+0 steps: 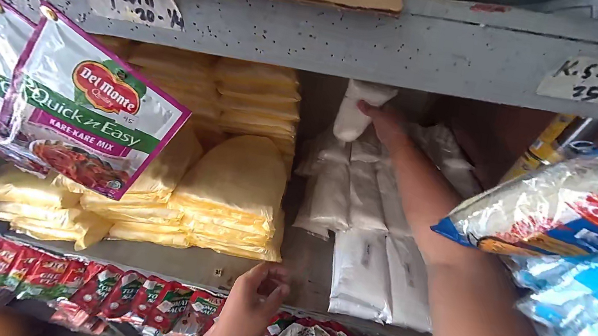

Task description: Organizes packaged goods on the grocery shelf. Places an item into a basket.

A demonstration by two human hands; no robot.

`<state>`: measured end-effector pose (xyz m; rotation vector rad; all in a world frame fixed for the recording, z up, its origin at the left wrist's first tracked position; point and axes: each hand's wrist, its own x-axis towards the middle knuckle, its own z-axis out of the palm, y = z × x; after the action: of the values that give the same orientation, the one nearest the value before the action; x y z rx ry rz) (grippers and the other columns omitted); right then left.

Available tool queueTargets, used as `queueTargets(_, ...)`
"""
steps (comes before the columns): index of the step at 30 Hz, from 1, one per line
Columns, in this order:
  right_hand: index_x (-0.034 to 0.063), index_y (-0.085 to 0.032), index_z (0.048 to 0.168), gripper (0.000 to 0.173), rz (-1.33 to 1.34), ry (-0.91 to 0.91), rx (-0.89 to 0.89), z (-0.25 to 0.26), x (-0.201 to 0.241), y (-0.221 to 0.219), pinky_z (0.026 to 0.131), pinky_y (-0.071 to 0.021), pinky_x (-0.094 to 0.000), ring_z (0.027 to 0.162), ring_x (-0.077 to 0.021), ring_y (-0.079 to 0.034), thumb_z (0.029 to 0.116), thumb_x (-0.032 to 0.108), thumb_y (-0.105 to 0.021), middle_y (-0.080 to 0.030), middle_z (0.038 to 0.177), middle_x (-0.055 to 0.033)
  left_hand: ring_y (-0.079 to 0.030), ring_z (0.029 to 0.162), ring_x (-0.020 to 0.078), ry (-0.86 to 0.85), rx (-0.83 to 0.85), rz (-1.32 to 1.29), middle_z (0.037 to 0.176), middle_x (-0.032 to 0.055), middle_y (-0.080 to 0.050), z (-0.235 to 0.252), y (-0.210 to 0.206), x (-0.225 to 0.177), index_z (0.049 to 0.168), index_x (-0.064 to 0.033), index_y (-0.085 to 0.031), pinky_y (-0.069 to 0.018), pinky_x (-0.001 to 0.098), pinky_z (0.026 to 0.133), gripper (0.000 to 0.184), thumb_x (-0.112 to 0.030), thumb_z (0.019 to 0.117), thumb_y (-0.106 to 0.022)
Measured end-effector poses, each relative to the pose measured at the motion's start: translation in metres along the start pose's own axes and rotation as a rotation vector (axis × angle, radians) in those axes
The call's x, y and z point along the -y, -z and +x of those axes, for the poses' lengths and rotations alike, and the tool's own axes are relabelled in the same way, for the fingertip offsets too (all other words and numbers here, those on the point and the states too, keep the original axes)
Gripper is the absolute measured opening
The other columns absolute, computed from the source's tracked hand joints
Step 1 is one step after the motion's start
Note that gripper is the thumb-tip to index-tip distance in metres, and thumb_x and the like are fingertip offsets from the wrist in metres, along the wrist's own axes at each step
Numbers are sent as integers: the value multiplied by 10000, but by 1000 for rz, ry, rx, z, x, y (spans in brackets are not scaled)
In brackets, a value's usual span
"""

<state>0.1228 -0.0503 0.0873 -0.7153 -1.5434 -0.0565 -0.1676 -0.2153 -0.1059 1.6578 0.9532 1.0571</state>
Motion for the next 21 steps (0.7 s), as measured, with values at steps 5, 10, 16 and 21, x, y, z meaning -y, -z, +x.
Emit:
queueTargets(5, -46, -605, 1346, 472, -207, -476, 339, 7, -117, -1, 1117, -464, -474, 1276, -325, -594, 903, 25, -752, -614, 1362, -245, -720, 889, 63, -6, 54, -64, 1002, 40, -745, -6, 2, 12, 1161, 28, -656, -606, 257, 836, 236, -67, 945, -654)
queueTargets(10, -28, -679, 1275, 437, -349, -307, 603, -38, -140, 13, 1151, -423, -523, 1311, -364, -584, 847, -65, -759, -644, 1346, -236, -721, 871, 63, 43, 104, -79, 985, 33, -751, -8, 5, 18, 1158, 23, -659, -601, 253, 828, 236, -81, 946, -664)
queueTargets(16, 78, -717, 1274, 471, -560, -353, 668, -35, -68, 25, 1089, -453, -590, 1272, -368, -617, 952, -157, -467, -674, 1338, -163, -717, 858, 54, 37, 90, -90, 975, 24, -751, -14, 8, 24, 1159, 26, -654, -602, 254, 808, 225, -68, 954, -658)
queueTargets(21, 21, -529, 1477, 434, -589, -369, 538, -1, -84, 2, 1192, -369, -525, 1411, -366, -496, 1063, 150, -518, -544, 1486, -224, -719, 844, 59, 84, 44, -119, 955, 30, -753, -19, 8, 38, 1146, 33, -655, -603, 258, 812, 210, -35, 948, -656)
